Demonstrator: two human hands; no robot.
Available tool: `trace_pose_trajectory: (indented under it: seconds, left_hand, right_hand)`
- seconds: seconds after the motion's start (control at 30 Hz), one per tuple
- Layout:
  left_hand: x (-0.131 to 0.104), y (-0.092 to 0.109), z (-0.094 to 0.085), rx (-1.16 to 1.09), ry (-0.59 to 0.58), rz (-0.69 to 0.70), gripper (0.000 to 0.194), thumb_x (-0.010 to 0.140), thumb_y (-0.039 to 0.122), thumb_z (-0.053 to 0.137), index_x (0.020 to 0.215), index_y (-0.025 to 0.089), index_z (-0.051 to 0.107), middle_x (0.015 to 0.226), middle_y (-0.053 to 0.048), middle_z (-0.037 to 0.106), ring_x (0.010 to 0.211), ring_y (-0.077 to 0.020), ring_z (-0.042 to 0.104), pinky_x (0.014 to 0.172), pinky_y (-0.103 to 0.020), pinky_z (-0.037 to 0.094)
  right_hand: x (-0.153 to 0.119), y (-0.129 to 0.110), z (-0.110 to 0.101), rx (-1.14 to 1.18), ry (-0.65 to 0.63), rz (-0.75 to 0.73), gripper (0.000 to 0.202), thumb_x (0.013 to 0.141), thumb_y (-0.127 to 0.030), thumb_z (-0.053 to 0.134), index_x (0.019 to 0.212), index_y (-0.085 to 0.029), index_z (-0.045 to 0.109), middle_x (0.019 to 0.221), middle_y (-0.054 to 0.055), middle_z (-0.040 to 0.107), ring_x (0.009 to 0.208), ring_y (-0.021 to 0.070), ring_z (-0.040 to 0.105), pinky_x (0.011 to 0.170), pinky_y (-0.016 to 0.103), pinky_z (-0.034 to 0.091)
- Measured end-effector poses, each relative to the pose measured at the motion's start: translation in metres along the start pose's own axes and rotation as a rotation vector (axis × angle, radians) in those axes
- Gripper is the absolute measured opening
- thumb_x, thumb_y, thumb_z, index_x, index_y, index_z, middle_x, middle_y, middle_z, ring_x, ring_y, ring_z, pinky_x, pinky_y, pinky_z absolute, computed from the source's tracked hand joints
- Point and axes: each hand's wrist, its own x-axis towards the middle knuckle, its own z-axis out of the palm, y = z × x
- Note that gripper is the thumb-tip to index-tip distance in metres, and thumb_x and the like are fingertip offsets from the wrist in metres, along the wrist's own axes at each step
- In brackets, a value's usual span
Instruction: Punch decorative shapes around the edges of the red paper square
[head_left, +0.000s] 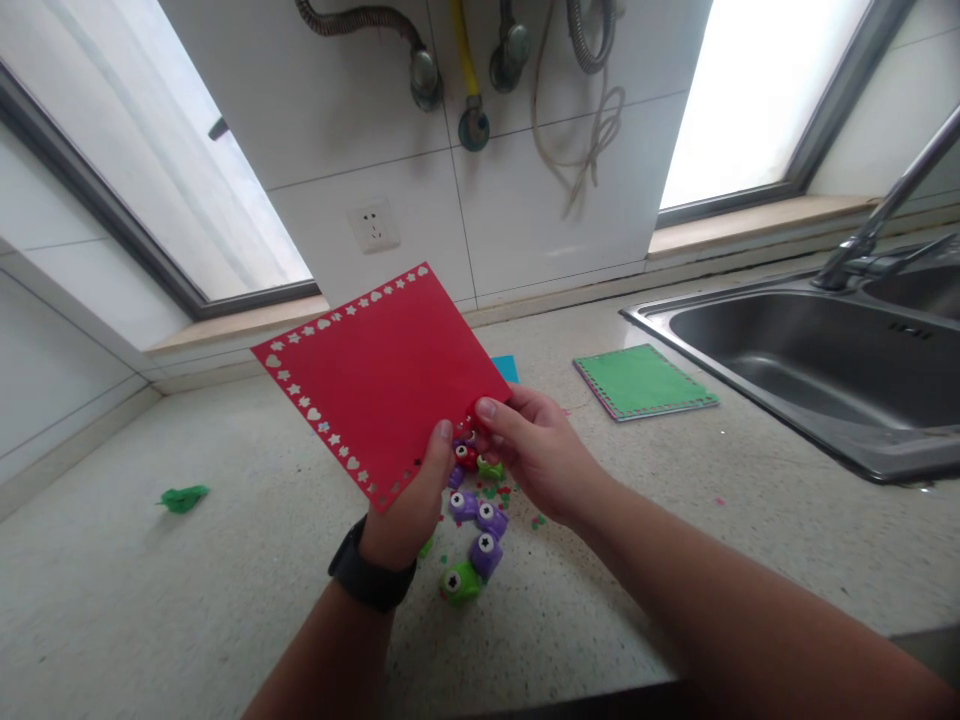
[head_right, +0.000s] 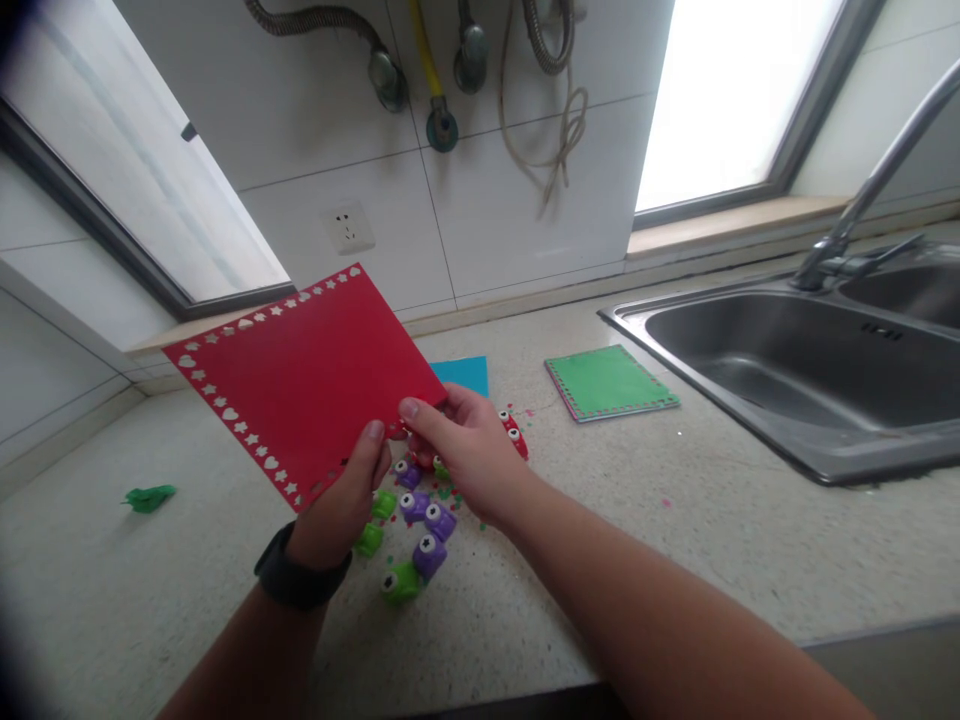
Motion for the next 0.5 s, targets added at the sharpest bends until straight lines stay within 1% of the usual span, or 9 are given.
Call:
trace_pose_trajectory:
  seconds: [0.07,0.13,0.33,0.4,0.5]
  left_hand:
    - [-0.0004,-0.002,-0.0005,0.109,-0.006,0.062,0.018,0.085,0.027,0.071,0.067,0.024,0.071,0.088,-0.005,0.073,0.105,-0.0271,0.064,0.118,-0.044,0.029]
    - [-0.0008,-0.0036,-0.0007,0.158,-0.01,0.103,0.018,0.086,0.029,0.069,0.069,0.025,0.071,0.091,-0.006,0.074,0.105,-0.0277,0.064,0.117,-0.046,0.031]
    - [-0.0011,-0.005,-0.0007,0.197,0.0,0.134,0.02,0.087,0.032,0.069,0.068,0.025,0.069,0.085,-0.005,0.074,0.104,-0.0275,0.066,0.115,-0.046,0.035]
    - [-0.0014,-0.0046,-0.001,0.217,-0.023,0.142,0.026,0.088,0.033,0.067,0.063,0.025,0.065,0.08,-0.005,0.073,0.1,-0.0272,0.067,0.114,-0.046,0.036]
    - [-0.0019,-0.0038,-0.0016,0.336,-0.03,0.188,0.029,0.09,0.034,0.061,0.063,0.025,0.061,0.081,-0.005,0.072,0.095,-0.0258,0.068,0.113,-0.046,0.039]
  right_hand:
    - [0.0,0.0002,-0.0001,-0.015,0.002,-0.004,0.034,0.077,-0.047,0.083,0.085,-0.019,0.064,0.069,-0.002,0.061,0.054,0.0088,0.05,0.05,0.024,0.039]
    - [-0.0002,0.0001,0.0002,-0.029,0.005,-0.005,0.035,0.076,-0.047,0.083,0.085,-0.02,0.064,0.068,-0.003,0.06,0.054,0.009,0.05,0.051,0.024,0.04]
    - [-0.0007,-0.0009,0.001,-0.047,0.002,-0.013,0.034,0.077,-0.047,0.083,0.085,-0.02,0.064,0.067,-0.003,0.06,0.053,0.0084,0.049,0.051,0.024,0.04]
    - [-0.0006,-0.0011,0.0009,-0.046,-0.003,-0.02,0.033,0.078,-0.046,0.082,0.085,-0.019,0.064,0.067,-0.003,0.06,0.053,0.0083,0.049,0.05,0.023,0.038]
    - [-0.0004,-0.0011,0.0006,-0.034,-0.014,-0.023,0.032,0.078,-0.045,0.082,0.083,-0.018,0.063,0.067,-0.003,0.061,0.053,0.0082,0.049,0.049,0.022,0.037]
